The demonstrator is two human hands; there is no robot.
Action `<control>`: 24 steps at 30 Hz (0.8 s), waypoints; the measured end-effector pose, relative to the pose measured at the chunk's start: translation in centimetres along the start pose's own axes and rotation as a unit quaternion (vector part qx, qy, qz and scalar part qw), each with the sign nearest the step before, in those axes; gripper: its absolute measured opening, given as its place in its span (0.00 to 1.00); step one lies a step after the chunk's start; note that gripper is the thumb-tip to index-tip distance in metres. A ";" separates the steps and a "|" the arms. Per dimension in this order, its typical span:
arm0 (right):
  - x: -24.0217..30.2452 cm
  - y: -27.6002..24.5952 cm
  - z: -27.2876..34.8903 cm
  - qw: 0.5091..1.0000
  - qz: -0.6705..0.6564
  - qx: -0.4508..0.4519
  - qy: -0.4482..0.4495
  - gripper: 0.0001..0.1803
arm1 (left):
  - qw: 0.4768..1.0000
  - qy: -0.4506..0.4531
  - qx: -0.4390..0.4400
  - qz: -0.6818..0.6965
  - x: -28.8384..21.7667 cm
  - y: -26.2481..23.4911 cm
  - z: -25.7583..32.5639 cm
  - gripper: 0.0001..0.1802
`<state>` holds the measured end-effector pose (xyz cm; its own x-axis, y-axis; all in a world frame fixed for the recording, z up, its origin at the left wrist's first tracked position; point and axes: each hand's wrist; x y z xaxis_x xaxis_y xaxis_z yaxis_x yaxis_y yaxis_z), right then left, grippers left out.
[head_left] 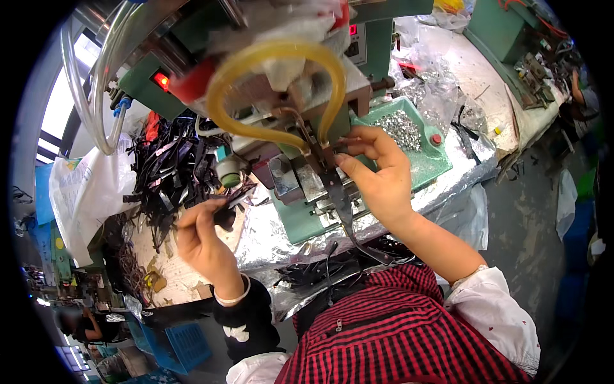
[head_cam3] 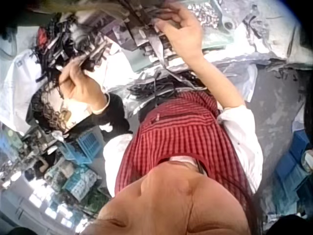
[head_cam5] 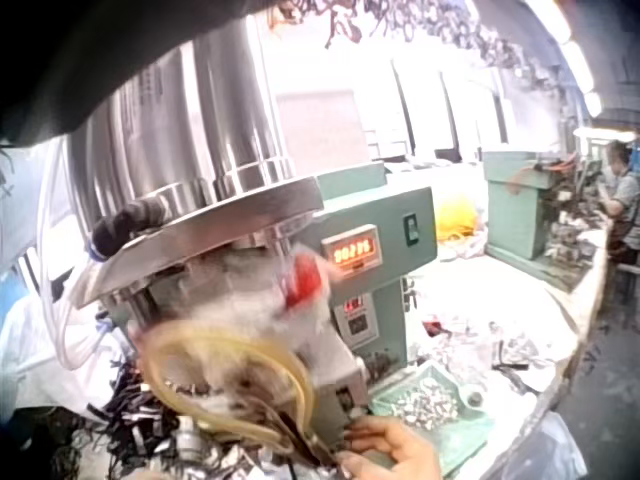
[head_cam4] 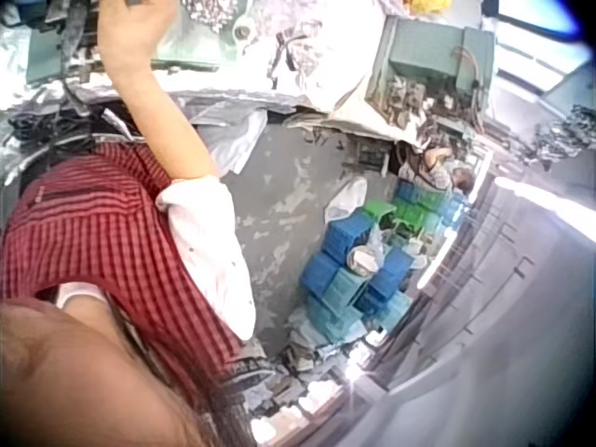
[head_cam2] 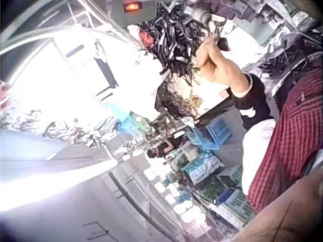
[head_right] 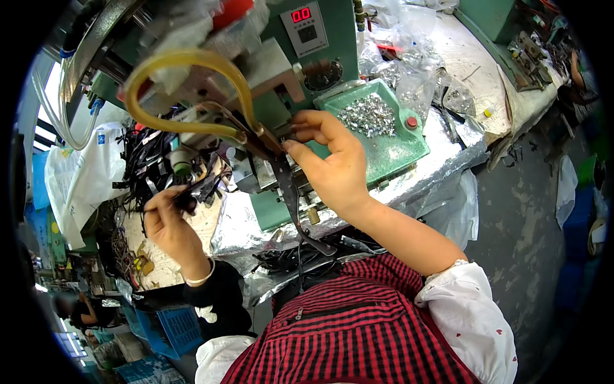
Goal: The person repeatedly picks black shoelaces and small metal aglets from a tray, inserts the aglets into the lace ends, and uses a green press machine to crimp them. The finished laces are placed into a white bag on the right side of the workspace.
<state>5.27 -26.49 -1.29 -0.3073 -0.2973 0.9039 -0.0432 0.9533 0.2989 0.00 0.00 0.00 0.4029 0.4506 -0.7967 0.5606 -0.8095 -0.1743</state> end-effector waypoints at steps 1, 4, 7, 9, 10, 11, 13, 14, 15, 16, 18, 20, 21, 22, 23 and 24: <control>0.7 0.0 0.2 1.000 -0.011 -0.011 0.018 0.23 | 0.993 0.114 0.005 0.013 -2.3 0.7 -0.6 0.11; 2.0 1.6 0.0 0.998 -0.050 0.006 0.022 0.25 | 0.970 0.228 0.065 -0.047 -7.4 2.8 -3.0 0.05; 3.7 2.0 0.7 0.998 -0.045 0.030 0.031 0.31 | 0.981 0.187 0.022 -0.048 -7.8 4.5 -3.0 0.02; 6.5 1.5 2.3 0.996 -0.007 0.085 0.033 0.35 | 0.950 0.281 0.061 -0.123 -7.6 4.7 -1.5 0.09; 6.4 1.0 2.1 0.992 0.026 0.121 -0.037 0.35 | 0.926 0.332 0.081 -0.161 -7.6 4.8 -0.6 0.11; 5.8 0.0 1.6 0.988 0.087 0.128 -0.028 0.31 | 0.905 0.369 0.107 -0.181 -7.6 5.9 0.4 0.10; 3.2 -3.2 -0.3 0.968 0.221 0.107 -0.054 0.21 | 0.870 0.431 0.143 -0.191 -7.2 8.3 2.1 0.09; 2.2 -4.9 -1.0 0.960 0.273 0.060 -0.021 0.19 | 0.867 0.439 0.132 -0.197 -6.8 9.2 2.9 0.12; 0.2 -7.2 -0.9 0.927 0.373 0.044 -0.005 0.18 | 0.864 0.445 0.121 -0.203 -6.4 9.5 3.4 0.15; -1.1 -9.2 -0.4 0.911 0.407 0.054 0.031 0.17 | 0.859 0.458 0.120 -0.195 -5.8 9.8 3.5 0.17; -1.1 -10.4 0.8 0.906 0.416 0.075 -0.020 0.17 | 0.860 0.462 0.127 -0.177 -4.7 9.7 3.7 0.19; -1.0 -10.8 1.0 0.929 0.367 0.041 -0.021 0.17 | 0.867 0.450 0.139 -0.164 -4.5 9.2 3.7 0.21; -0.9 -11.0 0.3 0.929 0.361 0.005 -0.074 0.16 | 0.862 0.457 0.138 -0.170 -4.4 9.1 3.6 0.20; -0.3 -10.9 -0.4 0.928 0.358 -0.042 -0.093 0.17 | 0.859 0.461 0.135 -0.175 -4.3 9.2 3.7 0.20; 0.4 -10.6 -1.0 0.925 0.354 -0.089 -0.111 0.17 | 0.856 0.466 0.132 -0.180 -4.3 9.1 3.6 0.20; 0.9 -10.5 -1.6 0.928 0.332 -0.116 -0.121 0.17 | 0.853 0.472 0.127 -0.182 -4.4 9.1 3.4 0.19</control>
<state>6.96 -36.82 -3.10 -0.3982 0.3987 0.8261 0.4288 0.8771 -0.2166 0.90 -10.64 -0.08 0.7066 0.6942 0.1373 0.6460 -0.5535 -0.5257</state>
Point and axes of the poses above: each hand's wrist, its own z-axis away from the middle knuckle, its own y-axis out of the palm, x = y × z, and after that the axes turned 11 degrees about -z, right-handed
